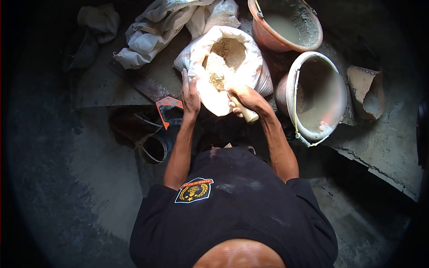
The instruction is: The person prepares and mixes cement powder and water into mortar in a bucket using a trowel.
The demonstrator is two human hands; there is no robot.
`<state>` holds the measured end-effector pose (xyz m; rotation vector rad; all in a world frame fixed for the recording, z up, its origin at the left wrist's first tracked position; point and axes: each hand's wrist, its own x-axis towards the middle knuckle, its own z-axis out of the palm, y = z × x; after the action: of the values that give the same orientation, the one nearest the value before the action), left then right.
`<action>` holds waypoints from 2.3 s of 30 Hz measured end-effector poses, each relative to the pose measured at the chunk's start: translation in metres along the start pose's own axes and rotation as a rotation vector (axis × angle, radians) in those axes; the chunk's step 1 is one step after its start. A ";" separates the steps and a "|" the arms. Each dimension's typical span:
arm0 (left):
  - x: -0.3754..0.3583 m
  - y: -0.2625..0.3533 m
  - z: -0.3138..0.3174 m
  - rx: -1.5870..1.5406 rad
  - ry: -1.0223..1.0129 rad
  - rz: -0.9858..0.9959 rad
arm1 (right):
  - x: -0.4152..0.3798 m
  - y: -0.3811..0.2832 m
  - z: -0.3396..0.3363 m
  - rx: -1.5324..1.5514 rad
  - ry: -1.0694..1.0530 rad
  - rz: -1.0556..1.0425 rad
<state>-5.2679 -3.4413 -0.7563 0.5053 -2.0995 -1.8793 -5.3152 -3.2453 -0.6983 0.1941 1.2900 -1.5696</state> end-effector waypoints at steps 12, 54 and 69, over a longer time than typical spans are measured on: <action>-0.004 0.015 0.006 0.169 0.102 0.064 | -0.037 -0.015 -0.002 0.044 0.169 -0.077; -0.114 0.079 0.162 0.076 -0.325 0.454 | -0.217 -0.014 -0.166 -1.294 0.685 -0.006; -0.119 0.073 0.178 0.155 -0.287 0.481 | -0.211 -0.010 -0.190 -1.774 0.463 -0.038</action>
<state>-5.2422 -3.2233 -0.7018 -0.2441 -2.2903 -1.5878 -5.3171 -2.9697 -0.6275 -0.6212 2.5366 0.0612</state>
